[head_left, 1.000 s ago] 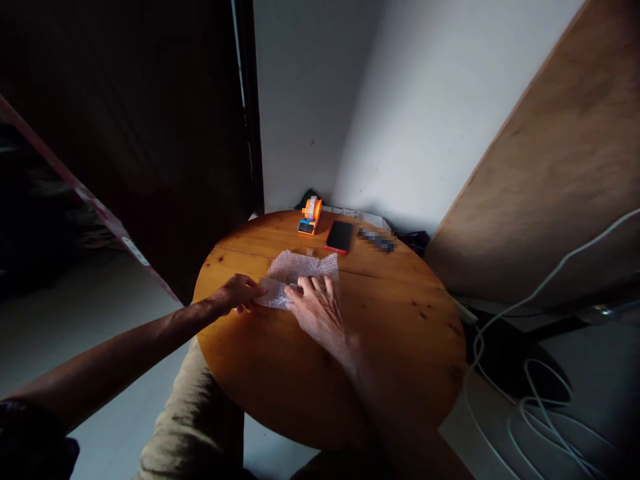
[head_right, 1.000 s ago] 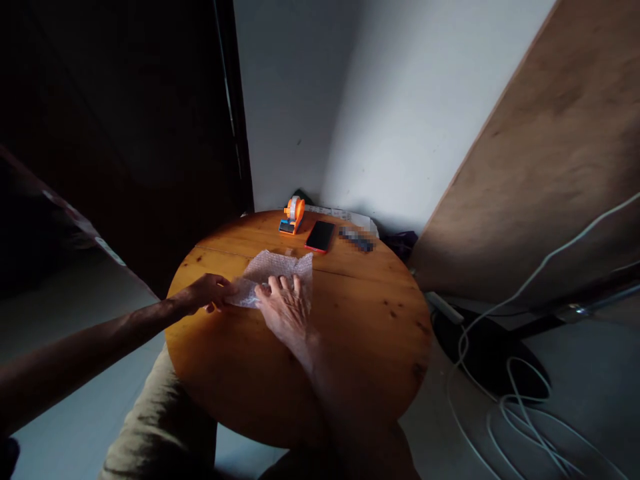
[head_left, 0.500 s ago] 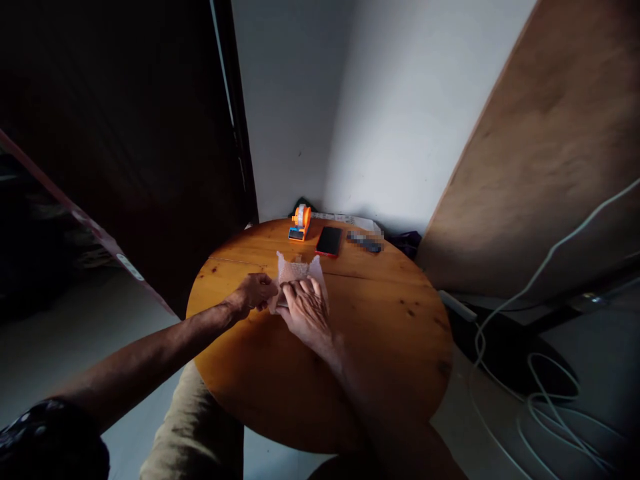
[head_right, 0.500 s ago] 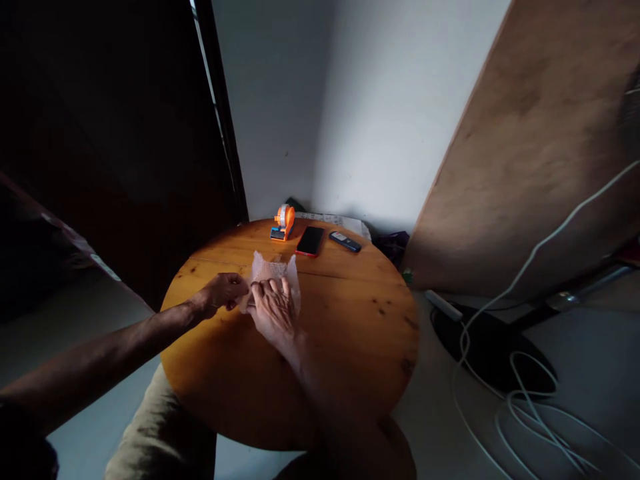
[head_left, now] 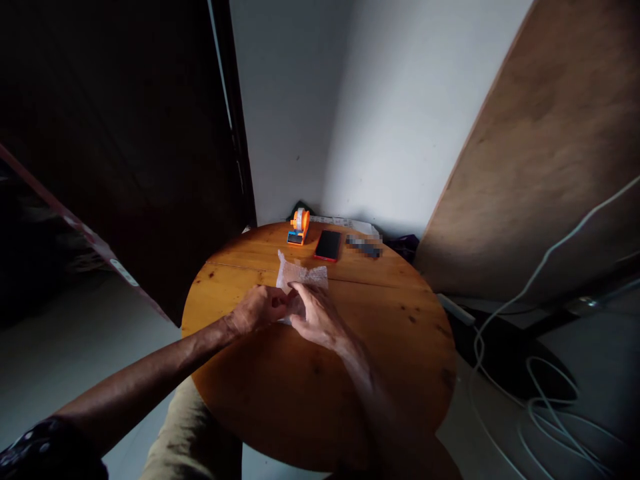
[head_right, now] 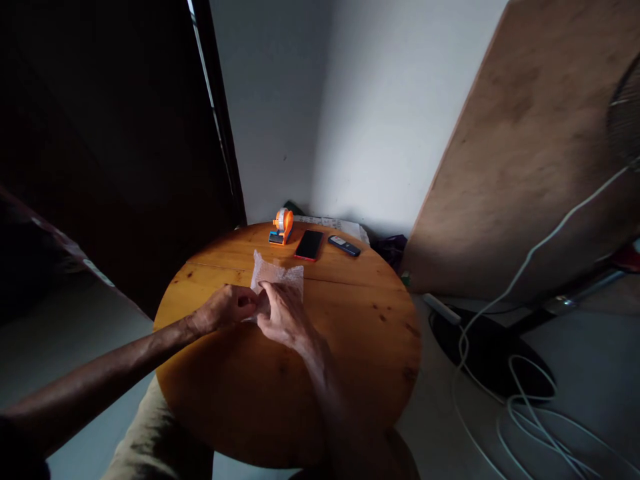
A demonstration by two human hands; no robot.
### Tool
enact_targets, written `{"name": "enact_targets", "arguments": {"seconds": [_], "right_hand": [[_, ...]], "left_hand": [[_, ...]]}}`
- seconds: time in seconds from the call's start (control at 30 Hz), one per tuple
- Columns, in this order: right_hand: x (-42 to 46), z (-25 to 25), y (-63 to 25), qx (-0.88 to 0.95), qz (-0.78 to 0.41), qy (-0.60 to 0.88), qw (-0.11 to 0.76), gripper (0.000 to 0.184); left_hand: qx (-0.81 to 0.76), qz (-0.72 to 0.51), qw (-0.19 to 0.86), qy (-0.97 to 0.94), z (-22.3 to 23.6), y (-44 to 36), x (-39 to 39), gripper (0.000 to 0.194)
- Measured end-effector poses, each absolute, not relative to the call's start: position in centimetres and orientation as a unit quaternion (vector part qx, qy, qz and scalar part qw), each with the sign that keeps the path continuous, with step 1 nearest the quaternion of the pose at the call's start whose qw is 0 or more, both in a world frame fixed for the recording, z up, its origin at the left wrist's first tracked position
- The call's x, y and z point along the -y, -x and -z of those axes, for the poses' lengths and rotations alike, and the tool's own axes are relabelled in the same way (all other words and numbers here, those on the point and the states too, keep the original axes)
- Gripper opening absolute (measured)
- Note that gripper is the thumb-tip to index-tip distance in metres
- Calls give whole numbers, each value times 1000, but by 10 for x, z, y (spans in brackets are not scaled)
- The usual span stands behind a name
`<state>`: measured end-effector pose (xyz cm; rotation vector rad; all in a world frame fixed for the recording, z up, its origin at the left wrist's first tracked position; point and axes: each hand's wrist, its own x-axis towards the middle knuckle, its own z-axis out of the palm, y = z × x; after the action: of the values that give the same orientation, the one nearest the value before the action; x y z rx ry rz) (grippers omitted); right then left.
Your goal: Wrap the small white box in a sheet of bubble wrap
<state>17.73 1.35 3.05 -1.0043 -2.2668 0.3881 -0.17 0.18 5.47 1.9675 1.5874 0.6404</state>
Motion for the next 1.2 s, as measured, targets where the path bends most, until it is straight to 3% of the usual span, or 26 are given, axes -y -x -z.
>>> {"name": "enact_targets", "arguments": {"seconds": [0.13, 0.3, 0.5, 0.7, 0.93, 1.03, 1.2], "right_hand": [[-20, -31, -183, 831, -175, 404, 341, 42], [-29, -28, -189, 780, -163, 471, 378, 17], [-41, -26, -206, 730, -133, 576, 342, 10], [-50, -30, -227, 677, -246, 631, 287, 27], [-28, -37, -230, 666, -272, 673, 173, 74], [-22, -26, -220, 642, -259, 694, 197, 79], [-19, -6, -203, 616, -273, 668, 317, 70]], "left_hand": [[-489, -315, 121, -805, -29, 7, -4, 13], [-462, -349, 132, -804, -5, 7, -3, 17], [-445, -358, 98, -815, 2, 2, 3, 23], [-416, -379, 66, -824, 5, 2, 2, 24], [-418, -367, 61, -829, 5, 3, 0, 22], [-416, -359, 59, -834, 5, 4, 0, 24], [-407, -358, 45, -839, 5, 5, 0, 24]]}}
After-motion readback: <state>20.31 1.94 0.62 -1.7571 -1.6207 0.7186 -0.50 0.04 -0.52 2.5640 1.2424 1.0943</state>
